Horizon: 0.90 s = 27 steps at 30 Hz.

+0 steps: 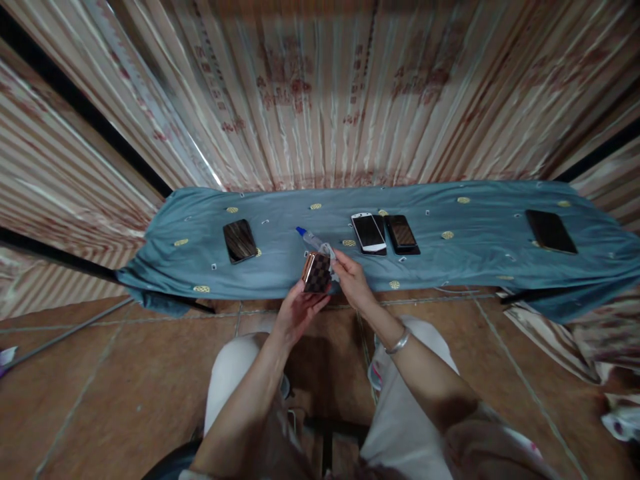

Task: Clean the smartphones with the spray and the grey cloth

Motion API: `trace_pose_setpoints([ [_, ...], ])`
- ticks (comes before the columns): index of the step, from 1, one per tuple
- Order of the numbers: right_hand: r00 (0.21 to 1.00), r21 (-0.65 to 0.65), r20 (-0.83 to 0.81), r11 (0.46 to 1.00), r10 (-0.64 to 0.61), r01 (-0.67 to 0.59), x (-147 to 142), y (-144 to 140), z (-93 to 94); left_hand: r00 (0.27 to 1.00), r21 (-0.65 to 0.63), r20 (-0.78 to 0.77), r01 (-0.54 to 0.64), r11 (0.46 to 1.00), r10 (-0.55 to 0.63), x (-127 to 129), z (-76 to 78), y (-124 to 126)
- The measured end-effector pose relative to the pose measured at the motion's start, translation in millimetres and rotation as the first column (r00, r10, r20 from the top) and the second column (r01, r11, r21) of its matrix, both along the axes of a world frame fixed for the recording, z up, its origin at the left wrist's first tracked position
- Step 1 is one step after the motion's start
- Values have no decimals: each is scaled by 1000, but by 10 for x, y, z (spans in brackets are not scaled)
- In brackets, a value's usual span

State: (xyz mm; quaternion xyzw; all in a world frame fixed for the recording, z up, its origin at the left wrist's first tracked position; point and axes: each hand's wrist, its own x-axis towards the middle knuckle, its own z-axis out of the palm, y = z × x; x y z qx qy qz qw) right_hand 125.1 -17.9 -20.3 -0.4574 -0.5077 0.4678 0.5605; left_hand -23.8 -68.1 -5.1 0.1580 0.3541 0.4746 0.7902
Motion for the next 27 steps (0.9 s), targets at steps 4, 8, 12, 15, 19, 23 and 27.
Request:
trace_pose_setpoints([
  [4,975,-86,-213,993,62,-82,-3,10,65,997,70,-38,74,995,-71,19,-2,-60],
  [8,945,-162,-311,974,102,-158,-1,-7,118,995,116,-28,103,988,-101,30,83,-112],
  [12,943,-168,-305,967,135,-193,-14,-40,147,995,91,27,96,991,-99,15,221,-139],
  [15,961,-113,-223,975,162,-191,-36,-67,148,996,97,50,66,993,-71,1,275,-139],
  [19,985,-38,-55,985,164,-166,-48,-90,118,999,80,31,22,997,-25,-7,267,-119],
  [23,978,4,76,981,194,-195,-35,-133,110,1000,69,3,-27,997,27,-32,275,-82],
  [27,963,21,166,975,213,-219,-22,-202,144,998,84,-23,-58,995,60,-56,323,-58],
])
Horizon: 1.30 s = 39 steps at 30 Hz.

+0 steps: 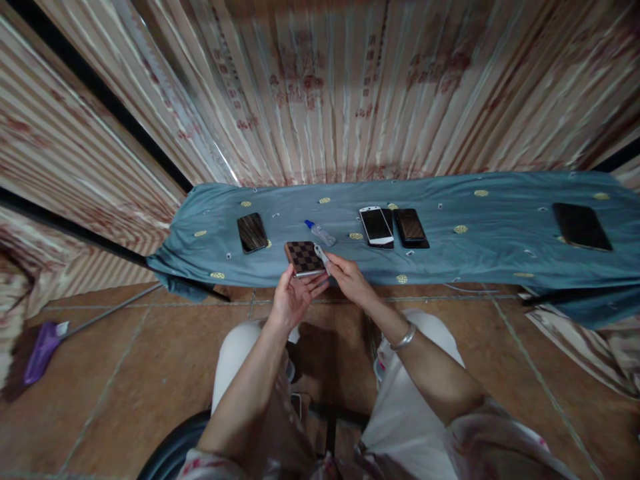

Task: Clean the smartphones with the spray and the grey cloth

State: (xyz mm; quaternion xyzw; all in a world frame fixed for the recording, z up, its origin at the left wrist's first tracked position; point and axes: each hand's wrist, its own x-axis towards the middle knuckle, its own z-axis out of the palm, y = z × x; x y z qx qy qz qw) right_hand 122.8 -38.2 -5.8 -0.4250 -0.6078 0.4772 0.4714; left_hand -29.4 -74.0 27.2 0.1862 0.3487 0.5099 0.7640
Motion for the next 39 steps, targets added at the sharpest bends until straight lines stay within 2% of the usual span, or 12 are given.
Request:
trace_pose_setpoints([
  [3,998,3,61,1000,-17,17,20,-36,26,999,-12,-34,-22,1000,21,33,15,-3],
  [7,995,9,88,999,-53,53,77,-42,49,987,-44,-89,-135,990,130,128,-19,4],
  [11,995,7,78,998,-58,58,137,-20,41,966,7,-124,-229,973,229,177,-60,28],
  [17,1000,-43,-21,999,-9,8,132,6,-23,976,80,-79,-199,977,205,145,-26,49],
  [27,994,-161,-105,986,21,-38,106,-35,-20,985,-59,-25,-171,983,170,39,23,70],
  [33,981,-161,-165,978,104,-131,4,-81,-23,959,-81,-4,-282,956,283,-56,14,121],
  [36,993,-132,-91,987,81,-93,-50,-107,-50,950,-73,-11,-313,947,313,-66,9,132],
  [39,998,-49,66,999,-1,4,-86,-141,-57,940,-41,-39,-340,940,338,-61,10,136],
])
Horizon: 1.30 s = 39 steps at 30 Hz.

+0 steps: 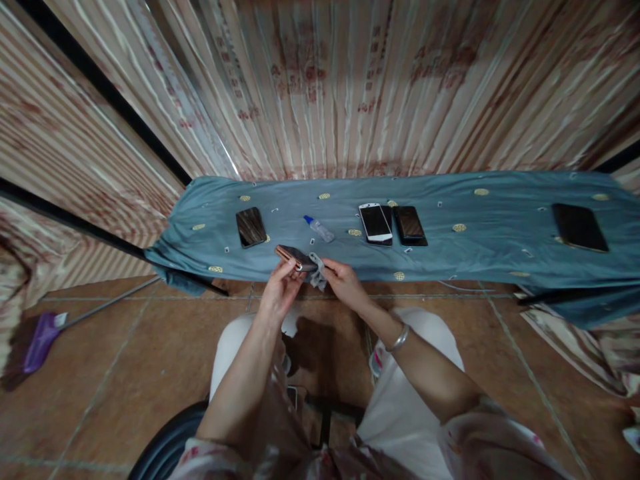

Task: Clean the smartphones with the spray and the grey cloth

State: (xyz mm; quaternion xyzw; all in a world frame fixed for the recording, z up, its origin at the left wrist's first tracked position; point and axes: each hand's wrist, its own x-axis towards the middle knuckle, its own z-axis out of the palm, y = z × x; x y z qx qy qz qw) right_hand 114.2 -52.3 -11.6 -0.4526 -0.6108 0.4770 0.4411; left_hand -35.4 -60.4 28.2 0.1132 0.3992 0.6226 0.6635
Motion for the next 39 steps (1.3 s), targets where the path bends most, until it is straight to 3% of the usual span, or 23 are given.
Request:
trace_pose_setpoints([
  [5,985,137,154,989,-80,58,-31,-43,60,997,45,-77,-16,999,20,8,9,6],
  [14,999,18,30,999,-40,39,-79,-55,58,970,128,-209,-96,987,122,24,-83,39],
  [18,999,50,13,998,-49,48,-59,-97,99,969,149,-215,-90,985,121,46,-61,40],
  [23,994,266,105,964,-38,9,16,-161,249,979,122,-199,-25,992,49,48,41,-4],
  [27,989,366,147,930,-21,-35,86,-196,332,973,84,-223,82,993,-61,32,64,-48],
  [32,992,366,125,930,-29,-18,129,-179,317,969,33,-211,140,990,-130,71,6,-70],
  [39,993,352,83,935,-85,50,194,-84,259,928,68,-257,296,953,-270,258,-14,-154],
])
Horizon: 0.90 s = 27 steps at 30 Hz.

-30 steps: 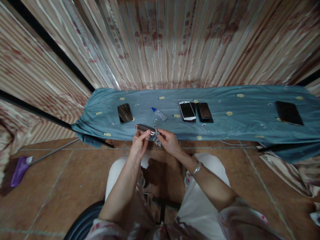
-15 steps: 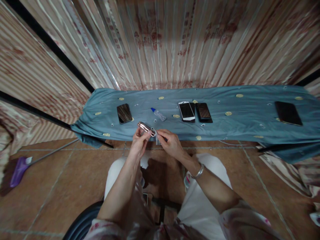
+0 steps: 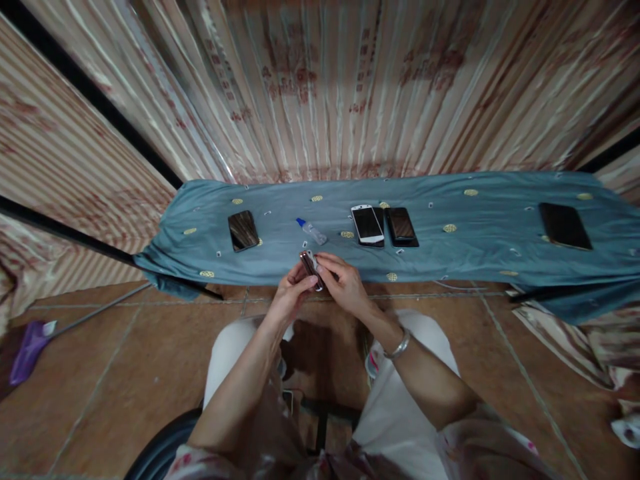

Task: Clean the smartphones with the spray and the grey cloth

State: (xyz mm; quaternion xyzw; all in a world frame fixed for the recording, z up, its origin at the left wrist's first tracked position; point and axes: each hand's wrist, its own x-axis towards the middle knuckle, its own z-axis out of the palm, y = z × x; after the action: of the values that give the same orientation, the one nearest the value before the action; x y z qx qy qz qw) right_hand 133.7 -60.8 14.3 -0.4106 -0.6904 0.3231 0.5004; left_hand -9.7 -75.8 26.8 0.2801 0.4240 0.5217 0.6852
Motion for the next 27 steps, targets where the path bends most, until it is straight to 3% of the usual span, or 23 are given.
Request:
trace_pose_setpoints([
  [12,996,-115,62,991,-68,75,97,158,-93,998,57,28,62,996,-63,140,56,25],
  [17,996,-57,70,996,-58,62,110,94,-59,998,77,67,13,997,-18,138,35,129],
  [27,987,-105,-151,992,60,-77,147,-41,-11,999,25,-26,33,999,-32,78,15,266],
])
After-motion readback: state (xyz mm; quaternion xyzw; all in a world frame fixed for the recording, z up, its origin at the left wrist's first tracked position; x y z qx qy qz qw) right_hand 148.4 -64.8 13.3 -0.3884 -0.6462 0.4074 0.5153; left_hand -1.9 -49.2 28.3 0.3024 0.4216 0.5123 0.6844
